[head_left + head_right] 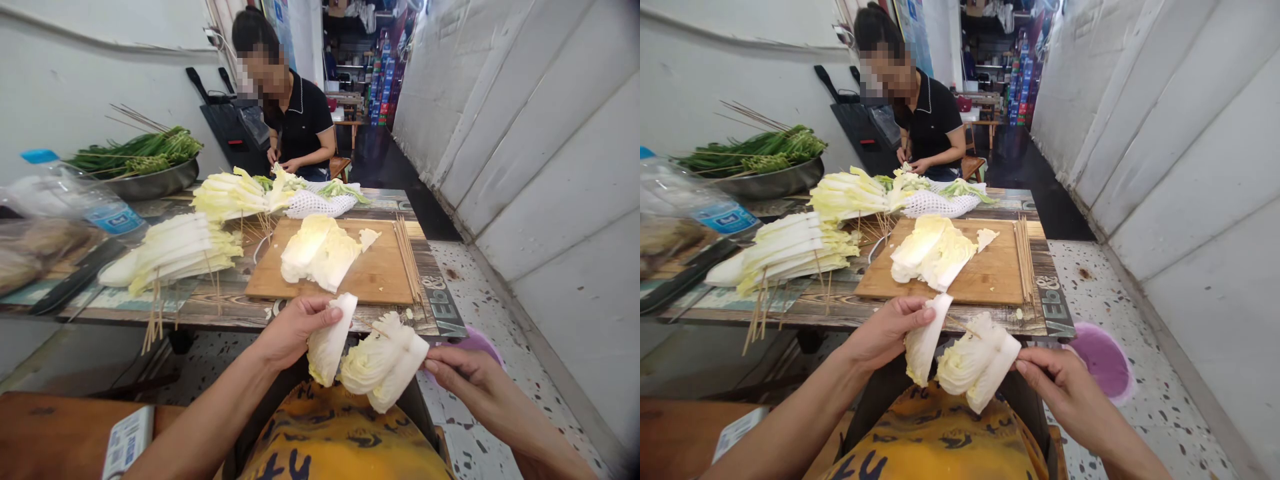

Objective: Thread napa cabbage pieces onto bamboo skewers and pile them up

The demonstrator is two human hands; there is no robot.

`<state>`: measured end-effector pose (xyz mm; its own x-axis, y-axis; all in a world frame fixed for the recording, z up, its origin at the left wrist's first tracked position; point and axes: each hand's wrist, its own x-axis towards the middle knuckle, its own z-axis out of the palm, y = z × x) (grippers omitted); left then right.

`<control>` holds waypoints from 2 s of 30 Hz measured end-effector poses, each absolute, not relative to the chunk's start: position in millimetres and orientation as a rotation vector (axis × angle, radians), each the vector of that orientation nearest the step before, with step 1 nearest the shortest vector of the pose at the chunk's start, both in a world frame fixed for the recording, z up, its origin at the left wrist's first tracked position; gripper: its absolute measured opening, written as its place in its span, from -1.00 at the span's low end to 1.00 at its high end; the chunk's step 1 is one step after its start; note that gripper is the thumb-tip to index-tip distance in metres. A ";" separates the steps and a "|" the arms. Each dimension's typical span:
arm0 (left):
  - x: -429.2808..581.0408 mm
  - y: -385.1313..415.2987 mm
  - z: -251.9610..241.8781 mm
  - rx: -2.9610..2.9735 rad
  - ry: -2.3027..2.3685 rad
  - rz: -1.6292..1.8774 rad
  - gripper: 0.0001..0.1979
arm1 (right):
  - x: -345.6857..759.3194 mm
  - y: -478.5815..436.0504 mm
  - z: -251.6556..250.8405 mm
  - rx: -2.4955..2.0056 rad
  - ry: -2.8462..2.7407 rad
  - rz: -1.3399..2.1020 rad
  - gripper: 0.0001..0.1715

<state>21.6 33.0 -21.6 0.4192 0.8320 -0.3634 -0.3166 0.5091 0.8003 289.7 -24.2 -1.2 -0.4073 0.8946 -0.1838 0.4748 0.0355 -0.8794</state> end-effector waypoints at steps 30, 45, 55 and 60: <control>22.0 35.2 -19.5 0.967 0.943 0.818 -0.78 | 289.6 -20.8 9.2 -1.389 -1.901 1.408 -0.61; 20.9 37.5 -15.5 1.022 0.955 0.811 -0.76 | 282.9 -17.7 11.8 -1.368 -1.885 1.395 -0.66; 18.6 36.6 -12.3 1.008 0.936 0.832 -0.80 | 277.5 -16.5 11.8 -1.373 -1.889 1.363 -0.65; 16.2 38.3 -8.9 1.014 0.984 0.844 -0.76 | 275.3 -12.7 11.5 -1.343 -1.903 1.351 -0.62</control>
